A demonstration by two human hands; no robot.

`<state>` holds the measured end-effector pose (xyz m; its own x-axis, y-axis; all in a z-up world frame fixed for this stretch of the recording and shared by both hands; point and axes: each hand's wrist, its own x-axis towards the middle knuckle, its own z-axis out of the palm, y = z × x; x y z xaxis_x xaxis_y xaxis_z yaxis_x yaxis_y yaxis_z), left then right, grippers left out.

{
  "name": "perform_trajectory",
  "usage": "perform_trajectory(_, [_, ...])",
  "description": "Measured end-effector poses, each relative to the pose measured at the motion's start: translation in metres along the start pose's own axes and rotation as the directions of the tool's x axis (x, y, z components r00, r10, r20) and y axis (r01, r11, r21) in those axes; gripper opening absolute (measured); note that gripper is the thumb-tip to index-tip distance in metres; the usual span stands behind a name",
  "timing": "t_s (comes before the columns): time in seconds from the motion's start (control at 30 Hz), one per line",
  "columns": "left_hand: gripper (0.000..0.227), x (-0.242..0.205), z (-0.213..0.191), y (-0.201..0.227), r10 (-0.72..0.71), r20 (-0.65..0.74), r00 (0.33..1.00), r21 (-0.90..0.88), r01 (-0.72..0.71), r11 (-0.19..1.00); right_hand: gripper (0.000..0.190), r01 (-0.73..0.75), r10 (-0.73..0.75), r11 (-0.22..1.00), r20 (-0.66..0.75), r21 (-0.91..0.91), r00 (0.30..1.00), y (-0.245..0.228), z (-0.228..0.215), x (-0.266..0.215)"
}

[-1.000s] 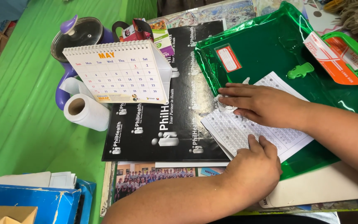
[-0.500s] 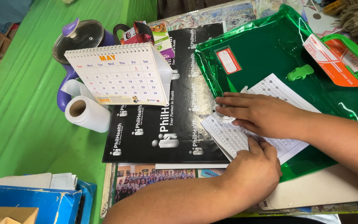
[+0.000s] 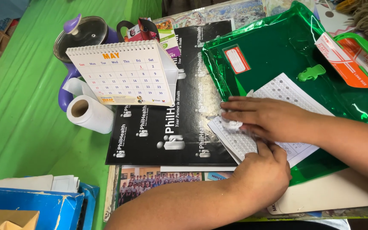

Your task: Cleaning and organizing plastic folders and documents using a cloth.

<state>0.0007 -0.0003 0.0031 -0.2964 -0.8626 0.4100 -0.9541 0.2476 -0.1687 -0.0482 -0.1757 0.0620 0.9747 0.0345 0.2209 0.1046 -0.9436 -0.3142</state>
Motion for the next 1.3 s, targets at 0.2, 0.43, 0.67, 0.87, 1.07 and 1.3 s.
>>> perform_trajectory(0.2, [0.054, -0.002, 0.006, 0.001, 0.018, -0.034, 0.999, -0.007, -0.018, 1.000, 0.061, -0.092, 0.088, 0.994, -0.071, -0.065, 0.994, 0.023, 0.002, -0.007])
perform_trajectory(0.43, [0.021, -0.001, -0.002, -0.002, 0.040, 0.023, 0.999, -0.053, -0.039, 0.998, 0.055, 0.021, -0.026, 0.997, 0.058, 0.075, 0.998, -0.002, 0.003, -0.001])
perform_trajectory(0.67, [0.038, 0.000, 0.003, -0.002, 0.009, -0.017, 1.000, -0.075, -0.010, 0.997, 0.059, 0.006, -0.005, 1.000, 0.072, -0.021, 0.997, 0.003, -0.003, -0.006])
perform_trajectory(0.87, [0.048, -0.001, 0.005, 0.000, 0.033, 0.000, 0.999, -0.007, -0.033, 0.999, 0.054, 0.031, -0.040, 0.996, 0.117, 0.079, 0.992, 0.014, -0.006, -0.005])
perform_trajectory(1.07, [0.035, -0.001, 0.003, -0.001, 0.039, -0.015, 0.999, -0.017, -0.039, 0.999, 0.051, 0.061, -0.078, 0.988, 0.114, 0.139, 0.990, -0.003, -0.013, -0.004])
perform_trajectory(1.3, [0.064, 0.000, 0.005, 0.000, -0.052, -0.042, 0.998, -0.051, 0.050, 0.997, 0.065, -0.070, 0.077, 0.995, 0.091, -0.075, 0.993, 0.014, -0.004, -0.009])
